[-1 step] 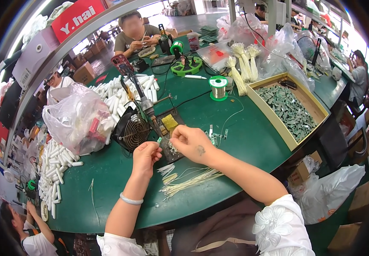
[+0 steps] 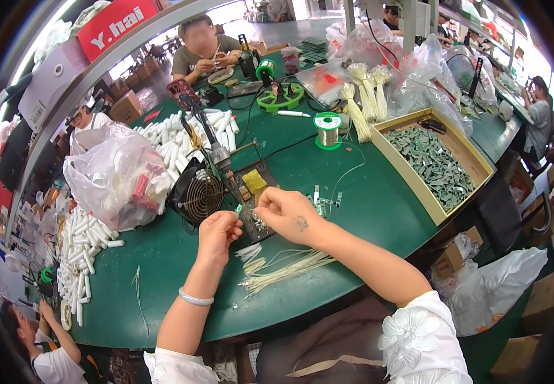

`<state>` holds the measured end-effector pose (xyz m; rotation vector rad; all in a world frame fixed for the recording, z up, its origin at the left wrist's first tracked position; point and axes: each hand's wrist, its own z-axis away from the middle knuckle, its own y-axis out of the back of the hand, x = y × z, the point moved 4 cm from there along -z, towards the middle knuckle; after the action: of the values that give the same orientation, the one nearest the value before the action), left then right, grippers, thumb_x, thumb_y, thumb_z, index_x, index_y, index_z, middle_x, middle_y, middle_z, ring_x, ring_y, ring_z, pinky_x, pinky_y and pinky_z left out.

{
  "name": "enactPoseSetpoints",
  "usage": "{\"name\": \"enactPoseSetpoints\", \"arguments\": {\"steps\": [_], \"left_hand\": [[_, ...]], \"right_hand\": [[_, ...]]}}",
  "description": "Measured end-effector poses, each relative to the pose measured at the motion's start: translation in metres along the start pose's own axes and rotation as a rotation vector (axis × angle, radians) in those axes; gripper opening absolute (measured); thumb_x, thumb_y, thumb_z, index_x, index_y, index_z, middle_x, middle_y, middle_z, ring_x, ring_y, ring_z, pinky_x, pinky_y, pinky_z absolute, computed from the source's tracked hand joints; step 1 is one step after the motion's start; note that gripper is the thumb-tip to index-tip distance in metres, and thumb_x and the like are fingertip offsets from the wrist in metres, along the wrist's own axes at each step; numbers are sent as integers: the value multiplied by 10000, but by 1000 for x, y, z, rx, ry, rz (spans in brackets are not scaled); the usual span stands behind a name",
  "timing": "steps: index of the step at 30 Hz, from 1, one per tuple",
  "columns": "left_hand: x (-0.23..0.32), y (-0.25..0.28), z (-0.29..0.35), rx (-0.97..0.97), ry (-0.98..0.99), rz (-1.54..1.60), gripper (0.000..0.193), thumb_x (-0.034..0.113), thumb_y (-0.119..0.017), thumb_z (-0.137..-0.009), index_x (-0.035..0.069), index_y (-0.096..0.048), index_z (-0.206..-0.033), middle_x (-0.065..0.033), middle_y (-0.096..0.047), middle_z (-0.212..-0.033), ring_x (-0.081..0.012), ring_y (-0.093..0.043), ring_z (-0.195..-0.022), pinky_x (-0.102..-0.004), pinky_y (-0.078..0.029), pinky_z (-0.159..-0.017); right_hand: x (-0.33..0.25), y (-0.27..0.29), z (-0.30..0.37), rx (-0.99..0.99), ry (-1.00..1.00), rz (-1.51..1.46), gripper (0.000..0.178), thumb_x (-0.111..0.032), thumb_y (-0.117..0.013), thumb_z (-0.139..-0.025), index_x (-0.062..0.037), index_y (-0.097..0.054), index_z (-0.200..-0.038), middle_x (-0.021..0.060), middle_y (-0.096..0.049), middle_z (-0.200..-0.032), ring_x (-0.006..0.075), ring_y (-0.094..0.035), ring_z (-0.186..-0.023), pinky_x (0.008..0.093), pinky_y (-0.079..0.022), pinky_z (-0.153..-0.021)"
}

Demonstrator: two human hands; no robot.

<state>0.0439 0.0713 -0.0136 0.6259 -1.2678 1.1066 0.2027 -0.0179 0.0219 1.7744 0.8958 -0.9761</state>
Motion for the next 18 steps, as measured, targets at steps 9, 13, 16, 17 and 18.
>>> {"name": "enactPoseSetpoints", "arguments": {"steps": [9, 13, 16, 17, 18], "left_hand": [[14, 10, 25, -119, -24, -211, 67, 105, -598, -805, 43, -603, -782, -36, -617, -686, -85, -561, -546, -199, -422, -514], [9, 20, 35, -103, -51, -236, 68, 102, -608, -804, 38, -606, -783, -35, -618, -688, -86, -564, -549, -199, -421, -521], [10, 19, 38, -116, -79, -245, 70, 100, -614, -803, 34, -605, -783, -38, -621, -691, -89, -563, -546, -203, -422, -525], [11, 18, 39, -137, -93, -255, 72, 100, -616, -803, 31, -604, -782, -41, -624, -693, -90, -562, -544, -205, -423, -527], [12, 18, 40, -134, -96, -254, 72, 100, -616, -803, 31, -604, -782, -41, -624, -693, -90, -562, -544, -205, -423, -527]], "right_hand": [[-15, -28, 28, -603, 168, 305, 129, -175, -596, -746, -63, -643, -793, 114, -628, -714, 311, -612, -692, 393, -478, -640], [-17, -32, 35, -669, 185, 347, 124, -176, -585, -745, -69, -643, -769, 99, -654, -760, 298, -625, -730, 408, -482, -659], [-14, -35, 35, -628, 215, 453, 121, -167, -586, -740, -61, -640, -762, 103, -655, -759, 296, -628, -739, 404, -484, -660], [-15, -35, 35, -629, 219, 453, 121, -167, -586, -740, -61, -640, -762, 103, -655, -759, 296, -628, -739, 404, -484, -660], [-15, -36, 36, -646, 201, 453, 114, -160, -586, -740, -59, -636, -761, 104, -653, -759, 297, -627, -739, 403, -484, -659]]}}
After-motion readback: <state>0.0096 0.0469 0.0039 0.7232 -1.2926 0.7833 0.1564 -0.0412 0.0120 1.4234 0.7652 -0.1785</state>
